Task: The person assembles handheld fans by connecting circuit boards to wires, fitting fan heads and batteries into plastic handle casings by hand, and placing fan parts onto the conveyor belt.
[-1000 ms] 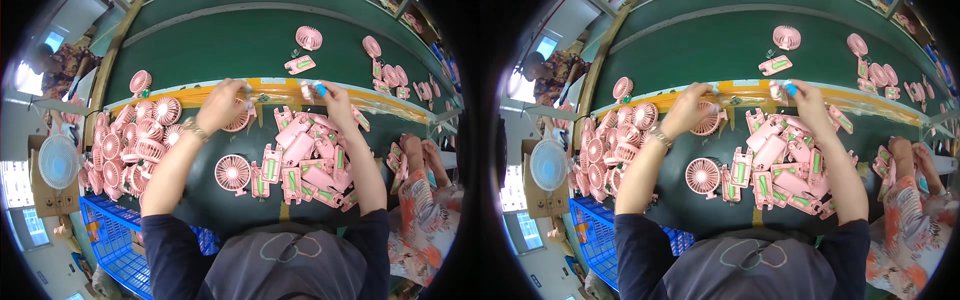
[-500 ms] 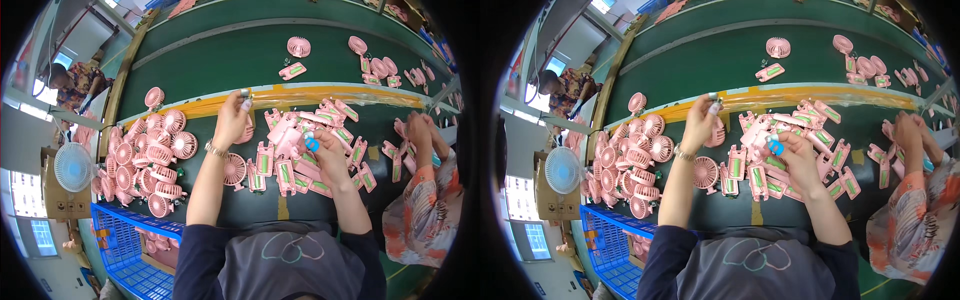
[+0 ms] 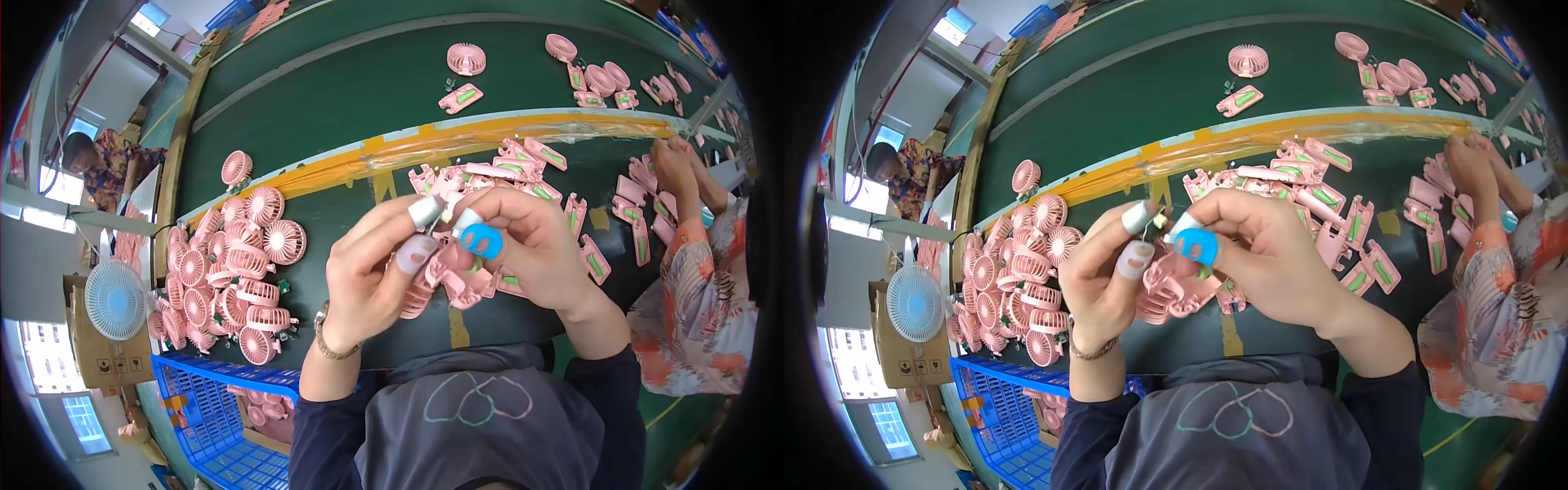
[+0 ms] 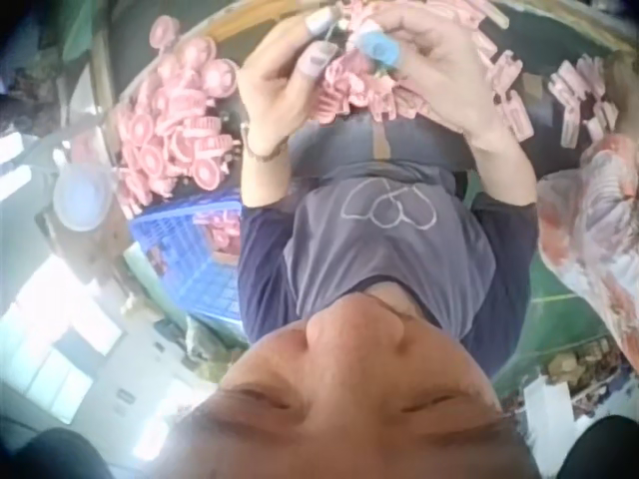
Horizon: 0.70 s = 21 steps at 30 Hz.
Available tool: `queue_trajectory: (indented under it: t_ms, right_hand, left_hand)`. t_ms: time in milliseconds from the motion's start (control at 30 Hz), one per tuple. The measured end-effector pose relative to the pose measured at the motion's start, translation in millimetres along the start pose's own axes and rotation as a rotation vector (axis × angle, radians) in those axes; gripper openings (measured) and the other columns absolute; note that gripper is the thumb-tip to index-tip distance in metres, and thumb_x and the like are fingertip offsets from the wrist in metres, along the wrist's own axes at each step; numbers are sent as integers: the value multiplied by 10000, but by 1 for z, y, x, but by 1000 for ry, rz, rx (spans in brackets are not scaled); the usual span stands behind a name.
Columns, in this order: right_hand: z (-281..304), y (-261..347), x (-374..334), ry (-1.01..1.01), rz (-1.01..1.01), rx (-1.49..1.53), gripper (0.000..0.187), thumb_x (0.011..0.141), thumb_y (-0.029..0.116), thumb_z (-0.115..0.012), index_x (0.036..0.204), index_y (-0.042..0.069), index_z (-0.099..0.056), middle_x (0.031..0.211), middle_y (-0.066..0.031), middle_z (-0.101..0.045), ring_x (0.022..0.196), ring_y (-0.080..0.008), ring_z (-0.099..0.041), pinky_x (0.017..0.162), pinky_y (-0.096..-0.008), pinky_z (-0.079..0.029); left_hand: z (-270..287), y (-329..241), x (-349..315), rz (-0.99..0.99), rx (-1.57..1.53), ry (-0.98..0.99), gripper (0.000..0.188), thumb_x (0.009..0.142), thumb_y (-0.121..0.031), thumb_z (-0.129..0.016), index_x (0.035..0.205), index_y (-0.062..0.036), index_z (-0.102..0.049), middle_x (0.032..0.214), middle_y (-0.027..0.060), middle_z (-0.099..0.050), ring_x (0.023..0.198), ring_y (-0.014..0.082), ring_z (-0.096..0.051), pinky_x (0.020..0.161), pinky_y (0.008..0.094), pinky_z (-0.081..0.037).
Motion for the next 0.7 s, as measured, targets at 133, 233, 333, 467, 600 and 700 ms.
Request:
queue_trajectory:
  t_ms: [133, 233, 333, 467, 600, 700]
  right_hand:
    - [-1, -6, -3, 35, -49, 50, 138, 919, 80, -577, 985, -41, -575, 811, -49, -642, 732, -66, -601, 603, -190, -452]
    - [-4, -5, -5, -10, -44, 134, 135, 916, 86, -584, 968, -38, -573, 795, -50, -640, 706, -64, -590, 582, -192, -442]
    - [-3, -5, -5, 25, -112, 183, 140, 914, 100, -590, 954, -33, -572, 769, -51, -633, 682, -66, -582, 569, -198, -438]
    - [-2, -5, -3, 10, -139, 193, 167, 904, 112, -585, 976, -37, -569, 701, -58, -597, 599, -69, -553, 488, -176, -407]
    - [-3, -2, -1, 44, -162, 206, 152, 919, 117, -581, 932, -34, -569, 735, -44, -613, 657, -63, -569, 556, -194, -431]
    - [-3, -4, -1, -6, -76, 72, 109, 890, 74, -594, 918, -27, -565, 764, -50, -615, 677, -85, -577, 575, -213, -441]
  left_hand:
    - [-2, -7, -4, -49, -4, 42, 263, 831, 23, -617, 1093, 52, -617, 1055, 194, -624, 861, 217, -649, 706, 282, -533]
    - [-3, -8, -5, -64, -7, 29, 260, 821, 22, -628, 1079, 55, -624, 1051, 193, -625, 846, 212, -651, 697, 277, -533]
    - [-2, -5, -6, -30, -13, 15, 254, 811, 23, -637, 1064, 51, -636, 1052, 191, -625, 841, 213, -653, 690, 274, -534]
    - [-3, -6, -4, -87, -10, 13, 253, 795, 28, -648, 1047, 48, -644, 1045, 191, -627, 830, 216, -657, 680, 271, -532]
    - [2, -8, -5, -167, 133, 40, 269, 769, 26, -673, 1037, 41, -650, 1020, 190, -630, 811, 223, -663, 668, 273, -533]
    - [5, -11, -2, -189, 203, 53, 276, 755, 17, -692, 1028, 36, -655, 997, 180, -635, 798, 223, -662, 658, 276, -531]
Point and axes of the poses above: each hand's wrist, its own x-axis towards the middle knuckle, its own z-axis out of the back of the hand, y = z × x, the point moved 4 cm from there along x, towards the middle knuckle
